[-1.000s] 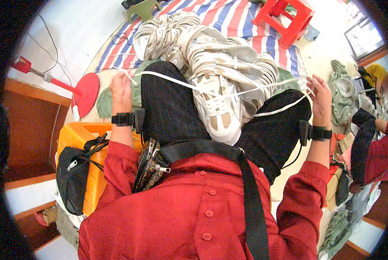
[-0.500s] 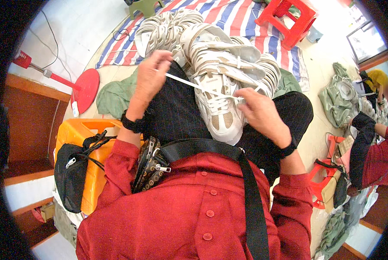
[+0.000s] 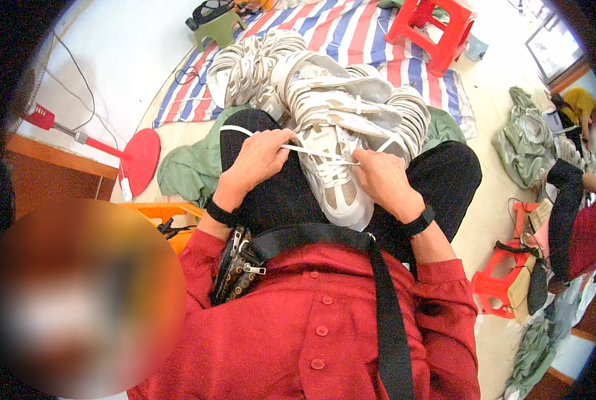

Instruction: Lacing a large bundle of shoes together in a manufacturing setting.

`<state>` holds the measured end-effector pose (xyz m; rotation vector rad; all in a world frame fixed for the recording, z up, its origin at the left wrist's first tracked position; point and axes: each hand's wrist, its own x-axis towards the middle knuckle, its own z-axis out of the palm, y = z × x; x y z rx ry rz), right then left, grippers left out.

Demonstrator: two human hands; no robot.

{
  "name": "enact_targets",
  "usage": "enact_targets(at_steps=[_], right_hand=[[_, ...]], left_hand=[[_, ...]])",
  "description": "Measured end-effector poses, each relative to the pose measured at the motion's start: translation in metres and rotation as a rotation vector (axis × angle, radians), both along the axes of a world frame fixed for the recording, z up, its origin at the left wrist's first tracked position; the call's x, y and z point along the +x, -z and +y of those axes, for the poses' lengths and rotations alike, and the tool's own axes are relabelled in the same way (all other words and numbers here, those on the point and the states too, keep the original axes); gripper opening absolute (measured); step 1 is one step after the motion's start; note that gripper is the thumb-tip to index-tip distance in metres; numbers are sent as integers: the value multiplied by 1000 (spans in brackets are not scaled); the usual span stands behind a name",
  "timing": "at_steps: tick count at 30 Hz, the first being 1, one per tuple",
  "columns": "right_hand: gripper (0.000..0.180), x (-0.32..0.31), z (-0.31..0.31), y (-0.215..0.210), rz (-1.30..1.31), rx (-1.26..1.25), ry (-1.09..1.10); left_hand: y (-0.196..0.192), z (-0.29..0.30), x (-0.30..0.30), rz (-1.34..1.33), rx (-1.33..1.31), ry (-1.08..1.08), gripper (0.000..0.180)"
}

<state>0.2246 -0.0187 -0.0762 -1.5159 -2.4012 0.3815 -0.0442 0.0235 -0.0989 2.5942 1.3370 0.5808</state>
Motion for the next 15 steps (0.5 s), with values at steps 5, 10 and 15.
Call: enact_targets(at_steps=[5, 10, 15], right_hand=[[13, 5, -1, -8, 129, 70, 10], [12, 13, -4, -11, 31, -13, 1], [12, 21, -8, -11, 146, 31, 9]], left_hand=[[-6, 19, -5, -201, -82, -201, 26], [10, 41, 13, -49, -219, -128, 22], [12, 47, 37, -180, -317, -92, 28]])
